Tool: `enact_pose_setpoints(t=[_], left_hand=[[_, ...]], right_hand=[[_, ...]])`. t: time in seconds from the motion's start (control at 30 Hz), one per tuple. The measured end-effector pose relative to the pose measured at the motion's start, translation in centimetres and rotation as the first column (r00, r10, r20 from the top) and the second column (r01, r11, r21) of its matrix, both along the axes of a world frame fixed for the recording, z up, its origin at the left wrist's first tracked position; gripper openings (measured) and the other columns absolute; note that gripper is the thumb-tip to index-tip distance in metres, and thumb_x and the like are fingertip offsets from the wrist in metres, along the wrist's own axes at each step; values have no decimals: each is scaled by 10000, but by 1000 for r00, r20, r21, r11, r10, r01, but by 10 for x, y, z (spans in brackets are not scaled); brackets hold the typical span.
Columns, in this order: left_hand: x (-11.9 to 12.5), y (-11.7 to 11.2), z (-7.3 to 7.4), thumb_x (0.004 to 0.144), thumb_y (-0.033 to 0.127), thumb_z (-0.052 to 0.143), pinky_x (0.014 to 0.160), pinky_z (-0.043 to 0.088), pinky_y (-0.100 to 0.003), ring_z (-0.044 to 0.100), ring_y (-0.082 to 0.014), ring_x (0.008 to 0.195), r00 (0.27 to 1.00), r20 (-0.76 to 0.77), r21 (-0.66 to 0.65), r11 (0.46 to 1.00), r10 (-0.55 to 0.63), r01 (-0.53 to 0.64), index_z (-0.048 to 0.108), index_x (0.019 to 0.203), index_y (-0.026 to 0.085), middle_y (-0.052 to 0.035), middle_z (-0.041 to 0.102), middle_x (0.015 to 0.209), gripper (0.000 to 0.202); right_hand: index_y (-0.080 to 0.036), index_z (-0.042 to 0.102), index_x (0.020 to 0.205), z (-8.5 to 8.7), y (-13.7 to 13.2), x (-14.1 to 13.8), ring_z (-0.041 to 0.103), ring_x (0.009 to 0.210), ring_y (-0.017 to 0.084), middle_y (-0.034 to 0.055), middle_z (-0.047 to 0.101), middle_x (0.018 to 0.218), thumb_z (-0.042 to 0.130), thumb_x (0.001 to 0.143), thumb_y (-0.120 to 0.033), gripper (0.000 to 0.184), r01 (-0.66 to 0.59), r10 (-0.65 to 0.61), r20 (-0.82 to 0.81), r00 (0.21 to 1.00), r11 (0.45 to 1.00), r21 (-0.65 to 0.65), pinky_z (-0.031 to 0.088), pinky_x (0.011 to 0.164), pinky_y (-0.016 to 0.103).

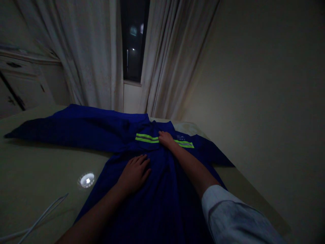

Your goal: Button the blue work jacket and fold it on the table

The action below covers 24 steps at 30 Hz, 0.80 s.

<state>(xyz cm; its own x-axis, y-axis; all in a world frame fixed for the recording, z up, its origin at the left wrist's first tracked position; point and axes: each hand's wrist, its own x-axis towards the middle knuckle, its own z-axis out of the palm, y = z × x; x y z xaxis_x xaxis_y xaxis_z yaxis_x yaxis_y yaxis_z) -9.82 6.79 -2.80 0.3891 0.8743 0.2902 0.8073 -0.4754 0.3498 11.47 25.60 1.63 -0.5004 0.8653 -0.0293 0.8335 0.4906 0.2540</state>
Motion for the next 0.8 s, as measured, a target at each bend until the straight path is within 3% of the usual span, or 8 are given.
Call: enact_pose_setpoints(t=[0.17,0.37,0.47,0.57,0.63,0.73,0.77,0.8], left_hand=[[-1,0,-1,1018,450,492,1202,382,-518,522,-318,1421,1000,10,15,1000,2,-2,634,1426,227,-119,572,1544,486],[-6,4,0,1024,492,468,1204,373,-505,535,-295,1416,1000,-9,-4,1000,-16,16,637,1421,256,-92,582,1539,492],[-11,7,-4,1012,586,457,1258,252,-576,444,-318,1496,999,-41,-7,1000,16,-16,564,1500,266,-96,506,1604,593],[-22,14,-11,988,683,432,1264,194,-623,353,-332,1551,995,-97,-26,1000,0,-3,459,1576,290,-92,403,1664,708],[-28,19,-15,992,699,400,1265,189,-623,338,-323,1559,991,-133,-39,999,-28,23,433,1588,312,-81,372,1678,711],[-34,23,-18,996,710,375,1269,181,-625,322,-316,1567,985,-169,-47,998,-44,37,397,1603,322,-78,342,1689,720],[-34,23,-18,997,710,374,1270,182,-627,324,-316,1566,984,-174,-43,998,-46,39,390,1606,324,-77,340,1690,721],[-34,22,-18,999,706,377,1270,188,-628,330,-315,1563,983,-177,-32,999,-47,42,384,1608,327,-73,343,1690,717]], right_hand=[[-127,790,1088,1,0,-3,595,1198,273,195,639,1306,496,982,-89,315,-20,20,-40,999,1000,-15,466,1026,371],[-120,747,1187,-6,-14,1,634,1143,244,183,658,1278,529,993,-113,291,135,-129,-222,967,991,12,490,954,308],[-157,691,1304,0,-26,23,653,1103,190,116,705,1210,567,1032,-252,314,227,-196,-375,906,973,40,474,957,256],[-113,630,1365,10,-48,74,653,1098,205,154,697,1231,374,1099,-339,433,386,-276,-522,807,916,113,469,979,302],[-63,621,1322,11,-69,123,644,1094,248,210,684,1221,294,1092,-343,488,585,-337,-674,658,792,175,468,981,357],[-48,635,1213,-1,-104,200,617,1100,322,261,676,1168,473,1000,-372,421,908,-330,-905,269,400,124,451,984,412],[-45,632,1203,-8,-115,221,601,1128,347,278,666,1178,530,961,-366,414,950,-330,-926,183,303,80,439,995,427],[-39,626,1208,-15,-123,237,584,1155,369,293,654,1192,569,932,-358,426,967,-346,-929,135,251,47,428,1004,439]])
